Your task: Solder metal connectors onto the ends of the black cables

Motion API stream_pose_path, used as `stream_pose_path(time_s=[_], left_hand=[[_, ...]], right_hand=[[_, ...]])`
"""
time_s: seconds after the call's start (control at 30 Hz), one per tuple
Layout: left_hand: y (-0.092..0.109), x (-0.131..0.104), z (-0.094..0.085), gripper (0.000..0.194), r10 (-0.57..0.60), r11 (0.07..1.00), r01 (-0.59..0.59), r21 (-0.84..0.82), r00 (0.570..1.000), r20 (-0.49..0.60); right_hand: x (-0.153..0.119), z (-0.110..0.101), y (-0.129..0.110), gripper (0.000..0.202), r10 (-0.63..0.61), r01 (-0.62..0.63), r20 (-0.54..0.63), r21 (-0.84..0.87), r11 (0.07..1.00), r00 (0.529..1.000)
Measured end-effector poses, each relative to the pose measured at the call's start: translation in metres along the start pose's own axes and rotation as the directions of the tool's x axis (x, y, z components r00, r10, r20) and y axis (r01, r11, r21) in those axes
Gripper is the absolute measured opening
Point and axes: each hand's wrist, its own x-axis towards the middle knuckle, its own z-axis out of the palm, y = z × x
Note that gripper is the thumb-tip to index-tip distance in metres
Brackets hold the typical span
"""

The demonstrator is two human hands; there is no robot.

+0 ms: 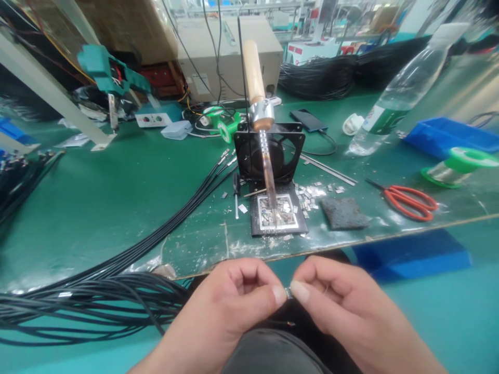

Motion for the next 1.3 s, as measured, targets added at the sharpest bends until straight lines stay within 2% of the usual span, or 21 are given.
stream_pose_path(time_s=[0.4,0.77,1.0,1.3], left_hand=[[0.0,0.002,0.005,0.027,0.004,0.997,0.0,0.081,0.999,-0.052],[0.003,0.008,0.004,0.027,0.024,0.994,-0.019,0.106,0.999,-0.048],[0.006,0.015,0.001,0.023,0.047,0.991,-0.038,0.125,0.997,-0.067],[0.012,0.02,-0.005,0.025,0.064,0.994,-0.058,0.092,0.995,-0.07]], right_hand=[[0.002,0.002,0.0,0.034,0.001,-0.001,-0.032,0.015,1.0,0.999],[0.009,0.0,0.002,0.033,0.002,0.0,-0.042,0.044,0.999,0.999],[0.025,-0.007,0.024,0.033,-0.157,0.153,0.044,0.081,0.985,0.987],[0.035,-0.005,0.018,0.031,-0.175,0.166,0.066,0.133,0.977,0.982]])
